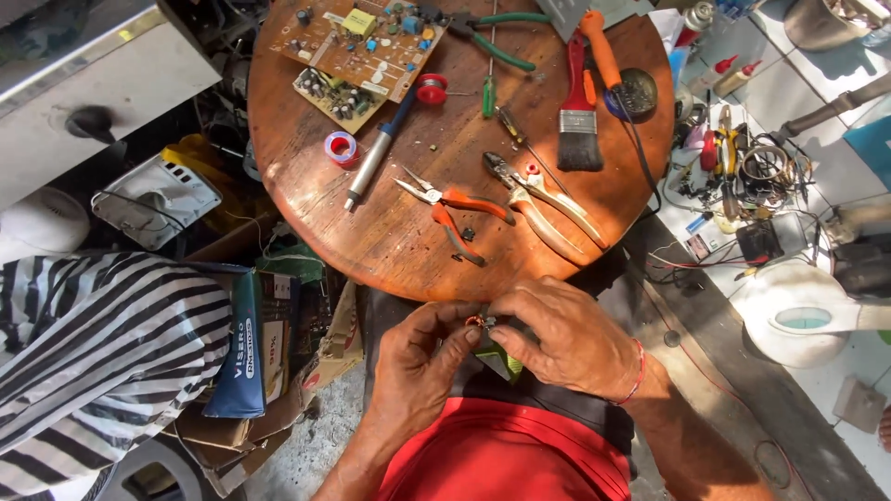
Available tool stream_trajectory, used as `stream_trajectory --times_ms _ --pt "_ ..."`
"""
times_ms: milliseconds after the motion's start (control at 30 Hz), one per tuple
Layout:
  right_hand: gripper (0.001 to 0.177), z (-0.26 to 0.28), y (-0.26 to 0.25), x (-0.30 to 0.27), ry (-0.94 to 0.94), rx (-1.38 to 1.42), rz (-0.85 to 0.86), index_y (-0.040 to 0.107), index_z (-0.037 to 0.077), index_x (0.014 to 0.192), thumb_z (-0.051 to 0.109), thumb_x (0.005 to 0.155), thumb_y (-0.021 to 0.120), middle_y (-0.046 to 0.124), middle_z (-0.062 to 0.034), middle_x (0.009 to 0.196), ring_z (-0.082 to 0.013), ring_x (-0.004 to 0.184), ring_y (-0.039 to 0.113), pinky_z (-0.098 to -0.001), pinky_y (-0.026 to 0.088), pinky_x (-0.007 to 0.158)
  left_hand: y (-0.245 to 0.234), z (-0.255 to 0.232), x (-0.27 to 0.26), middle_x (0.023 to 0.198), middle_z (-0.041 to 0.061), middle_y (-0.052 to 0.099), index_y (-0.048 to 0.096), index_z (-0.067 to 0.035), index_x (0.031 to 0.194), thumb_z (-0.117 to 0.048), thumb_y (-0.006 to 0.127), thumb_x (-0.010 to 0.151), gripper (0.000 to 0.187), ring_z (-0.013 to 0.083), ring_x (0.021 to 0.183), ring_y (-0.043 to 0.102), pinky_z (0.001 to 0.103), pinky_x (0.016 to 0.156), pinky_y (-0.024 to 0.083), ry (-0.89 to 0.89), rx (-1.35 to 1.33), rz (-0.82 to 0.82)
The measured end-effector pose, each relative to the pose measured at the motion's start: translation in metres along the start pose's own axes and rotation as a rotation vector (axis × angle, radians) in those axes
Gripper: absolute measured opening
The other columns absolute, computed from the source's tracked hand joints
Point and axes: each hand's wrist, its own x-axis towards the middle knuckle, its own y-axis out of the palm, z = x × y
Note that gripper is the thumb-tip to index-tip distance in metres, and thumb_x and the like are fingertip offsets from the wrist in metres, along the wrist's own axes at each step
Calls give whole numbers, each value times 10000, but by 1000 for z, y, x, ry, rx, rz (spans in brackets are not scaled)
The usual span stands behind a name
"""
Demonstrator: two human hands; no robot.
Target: The person uses pliers to strip the insulation from a small red wire and then twists the exposed metal strands with their fingers. The work is performed on a cluttered wooden table with various tools and electronic components.
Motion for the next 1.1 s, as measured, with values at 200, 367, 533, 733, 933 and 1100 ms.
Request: stream_trajectory --times_ms 200,367,533,733,933,1100 --pt "189 0 1 -9 -35 48 -39 571 39 989 205 1058 513 547 -80 784 -288 651 531 -402 424 626 7 -2 -3 930 15 773 762 -75 1071 -246 726 937 220 113 826 733 272 707 584 162 128 -4" --pt "265 12 21 -25 282 261 -112 567 55 951 276 1066 478 515 -39 764 -204 643 512 -349 432 602 16 -7 -7 943 66 724 685 -64 1055 -259 643 993 209 219 852 721 330 742 561 396 335 -74" --pt "305 21 32 -31 615 489 -174 580 109 870 343 1051 504 481 34 688 -97 575 447 -277 421 529 19 3 -11 1141 194 668 610 26 1201 -74 601 1009 216 339 1016 672 426 924 548 681 578 -53" --pt "183 25 46 -31 398 -48 -351 555 44 950 184 1054 498 568 -110 818 -309 704 585 -423 473 663 31 9 -10 1025 114 700 644 -21 1113 -171 628 1012 182 263 907 695 354 814 564 597 384 -122" --pt "202 16 41 -23 181 -109 -377 522 5 918 151 1055 498 516 -118 782 -295 673 509 -413 444 618 36 19 1 737 114 694 717 66 942 13 784 818 150 178 547 585 310 497 524 -194 -580 -170" --pt "283 17 38 -33 556 267 -324 543 98 893 315 1056 464 496 -6 718 -155 617 497 -330 437 573 34 13 -2 810 36 706 726 -53 961 -123 748 886 106 125 713 644 270 658 532 177 -129 -203"
